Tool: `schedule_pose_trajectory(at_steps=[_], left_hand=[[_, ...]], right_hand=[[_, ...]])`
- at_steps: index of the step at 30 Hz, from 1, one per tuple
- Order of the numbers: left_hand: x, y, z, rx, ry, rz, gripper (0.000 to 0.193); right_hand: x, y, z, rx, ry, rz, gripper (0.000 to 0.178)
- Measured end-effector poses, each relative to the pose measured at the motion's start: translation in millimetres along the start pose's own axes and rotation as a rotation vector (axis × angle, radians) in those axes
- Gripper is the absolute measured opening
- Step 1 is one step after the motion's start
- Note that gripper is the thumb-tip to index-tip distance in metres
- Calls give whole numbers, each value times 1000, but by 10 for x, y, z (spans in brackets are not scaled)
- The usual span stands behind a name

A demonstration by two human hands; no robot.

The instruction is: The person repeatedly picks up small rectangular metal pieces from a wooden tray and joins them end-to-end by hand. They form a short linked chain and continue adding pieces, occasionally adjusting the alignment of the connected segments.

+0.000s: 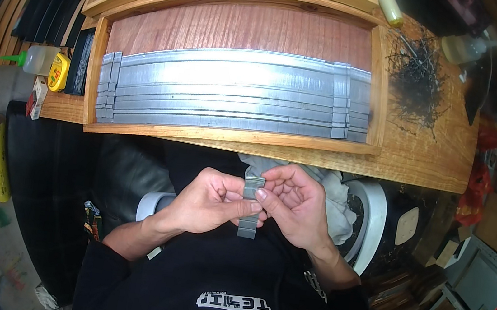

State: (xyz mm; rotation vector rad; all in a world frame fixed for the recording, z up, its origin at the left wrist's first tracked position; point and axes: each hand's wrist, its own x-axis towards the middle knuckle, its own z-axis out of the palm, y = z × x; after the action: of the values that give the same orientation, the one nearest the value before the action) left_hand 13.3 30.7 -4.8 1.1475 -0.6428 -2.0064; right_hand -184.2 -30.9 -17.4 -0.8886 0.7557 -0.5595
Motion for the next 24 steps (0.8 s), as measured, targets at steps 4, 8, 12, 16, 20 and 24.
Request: schedule_pose_trajectory(at_steps=[4,8,12,16,20,24], left_hand=[[-6,-5,9,-20,1,1,21],[3,-37,-14,-19,-10,9,21],[-5,-3,-15,-61,-19,-26,20],[-6,-5,-38,-63,-28,-54,21],[-4,-13,-27,-81,-27,-44,20],[-1,-93,-50,-15,-44,18,19]], right_hand=[[-3,17,-10,13,-13,2,24],[-3,-7,-11,25,-21,12,24],[2,45,-27,-20,-16,-36,26],[9,44,-20,-10,-20,-31,26],[-1,19,-8,15,-24,21,27],[-7,16,7,0,-40,31,25]])
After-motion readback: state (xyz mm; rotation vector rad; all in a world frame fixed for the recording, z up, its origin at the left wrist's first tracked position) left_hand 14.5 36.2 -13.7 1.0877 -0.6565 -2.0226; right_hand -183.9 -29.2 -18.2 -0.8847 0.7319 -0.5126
